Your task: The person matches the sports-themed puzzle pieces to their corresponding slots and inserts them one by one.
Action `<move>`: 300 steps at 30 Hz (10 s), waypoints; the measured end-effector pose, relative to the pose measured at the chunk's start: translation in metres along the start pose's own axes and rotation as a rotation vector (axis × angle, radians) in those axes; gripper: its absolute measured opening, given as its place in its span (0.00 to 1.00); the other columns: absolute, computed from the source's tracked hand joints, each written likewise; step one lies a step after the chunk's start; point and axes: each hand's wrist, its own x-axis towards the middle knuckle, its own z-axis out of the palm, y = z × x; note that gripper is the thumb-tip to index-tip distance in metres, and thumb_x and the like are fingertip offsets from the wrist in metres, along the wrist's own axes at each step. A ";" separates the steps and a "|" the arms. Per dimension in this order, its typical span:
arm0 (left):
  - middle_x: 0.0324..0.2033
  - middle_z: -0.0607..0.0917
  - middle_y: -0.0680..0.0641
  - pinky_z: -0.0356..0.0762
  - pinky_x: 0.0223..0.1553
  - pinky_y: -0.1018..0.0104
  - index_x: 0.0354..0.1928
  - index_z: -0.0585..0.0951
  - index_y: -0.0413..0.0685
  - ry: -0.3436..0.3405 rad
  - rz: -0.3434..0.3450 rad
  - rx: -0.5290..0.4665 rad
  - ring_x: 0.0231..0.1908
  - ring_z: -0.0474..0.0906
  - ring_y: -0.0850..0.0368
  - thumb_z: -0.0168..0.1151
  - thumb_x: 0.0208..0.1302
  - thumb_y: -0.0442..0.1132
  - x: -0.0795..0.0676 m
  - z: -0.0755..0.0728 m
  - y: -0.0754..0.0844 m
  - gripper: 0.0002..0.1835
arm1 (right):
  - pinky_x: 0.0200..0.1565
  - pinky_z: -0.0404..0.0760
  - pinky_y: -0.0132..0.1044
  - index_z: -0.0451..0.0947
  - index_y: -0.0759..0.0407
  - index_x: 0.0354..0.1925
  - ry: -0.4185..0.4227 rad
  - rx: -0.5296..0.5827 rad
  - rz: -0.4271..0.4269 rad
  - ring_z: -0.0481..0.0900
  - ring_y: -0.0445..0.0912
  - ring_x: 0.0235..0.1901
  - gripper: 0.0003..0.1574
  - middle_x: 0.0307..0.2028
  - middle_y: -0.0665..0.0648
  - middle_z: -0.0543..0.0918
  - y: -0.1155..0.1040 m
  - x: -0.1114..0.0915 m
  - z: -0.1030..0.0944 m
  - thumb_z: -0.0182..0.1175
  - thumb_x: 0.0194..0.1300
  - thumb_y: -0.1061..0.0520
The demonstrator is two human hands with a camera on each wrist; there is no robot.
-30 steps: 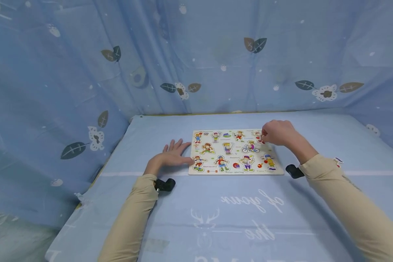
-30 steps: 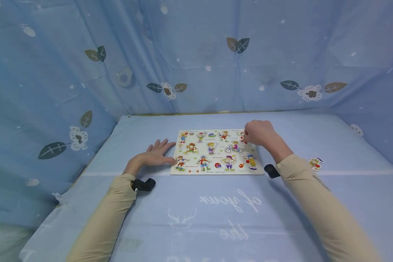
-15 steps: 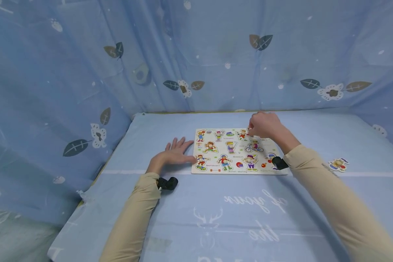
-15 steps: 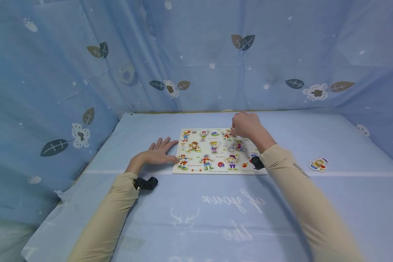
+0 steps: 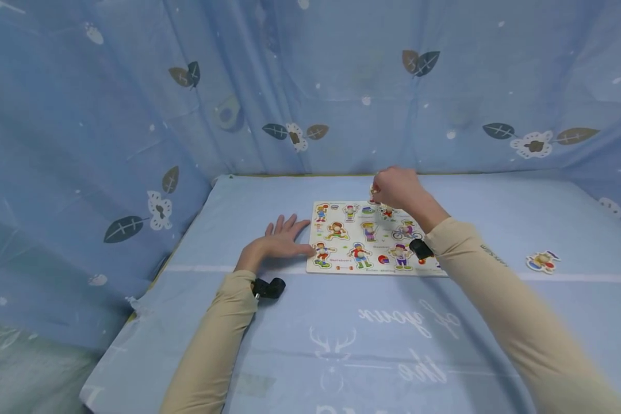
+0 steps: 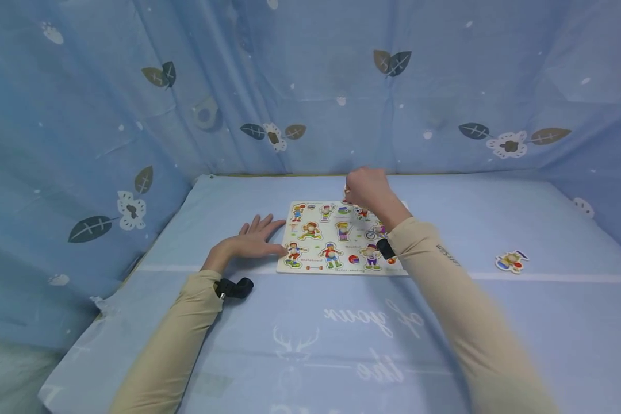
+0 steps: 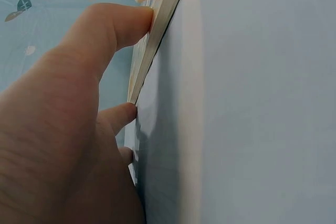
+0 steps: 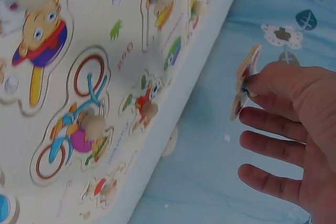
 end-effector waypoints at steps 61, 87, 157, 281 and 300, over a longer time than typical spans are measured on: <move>0.79 0.37 0.44 0.27 0.74 0.40 0.79 0.47 0.64 0.012 0.006 0.000 0.76 0.24 0.40 0.54 0.59 0.70 -0.001 0.001 -0.001 0.51 | 0.33 0.70 0.37 0.83 0.57 0.32 -0.321 0.208 -0.055 0.67 0.44 0.25 0.06 0.27 0.53 0.76 -0.089 0.064 0.051 0.59 0.63 0.61; 0.79 0.37 0.43 0.27 0.74 0.39 0.79 0.47 0.62 0.012 0.025 0.009 0.76 0.25 0.39 0.54 0.60 0.69 0.000 0.000 0.004 0.50 | 0.66 0.68 0.55 0.67 0.57 0.70 -0.280 0.196 -0.084 0.70 0.56 0.67 0.30 0.67 0.59 0.73 -0.087 0.035 0.044 0.55 0.74 0.51; 0.78 0.39 0.39 0.28 0.73 0.36 0.79 0.49 0.57 0.030 0.038 -0.024 0.76 0.26 0.36 0.55 0.59 0.70 -0.004 0.006 -0.002 0.52 | 0.49 0.77 0.62 0.80 0.71 0.51 -0.170 0.226 0.232 0.77 0.68 0.51 0.19 0.49 0.72 0.81 0.193 -0.237 0.020 0.64 0.64 0.62; 0.79 0.37 0.42 0.27 0.73 0.39 0.80 0.46 0.61 0.016 0.031 -0.012 0.76 0.24 0.38 0.53 0.60 0.71 -0.003 0.003 -0.002 0.52 | 0.29 0.68 0.36 0.78 0.54 0.27 -0.259 0.201 0.074 0.70 0.44 0.26 0.11 0.27 0.50 0.75 0.066 -0.136 0.027 0.66 0.65 0.51; 0.79 0.36 0.42 0.27 0.73 0.39 0.80 0.45 0.62 0.020 0.026 -0.005 0.76 0.24 0.39 0.52 0.60 0.71 -0.006 0.002 0.001 0.51 | 0.31 0.69 0.37 0.78 0.57 0.27 -0.444 0.102 0.095 0.71 0.46 0.27 0.08 0.25 0.53 0.75 0.051 -0.119 0.006 0.63 0.62 0.56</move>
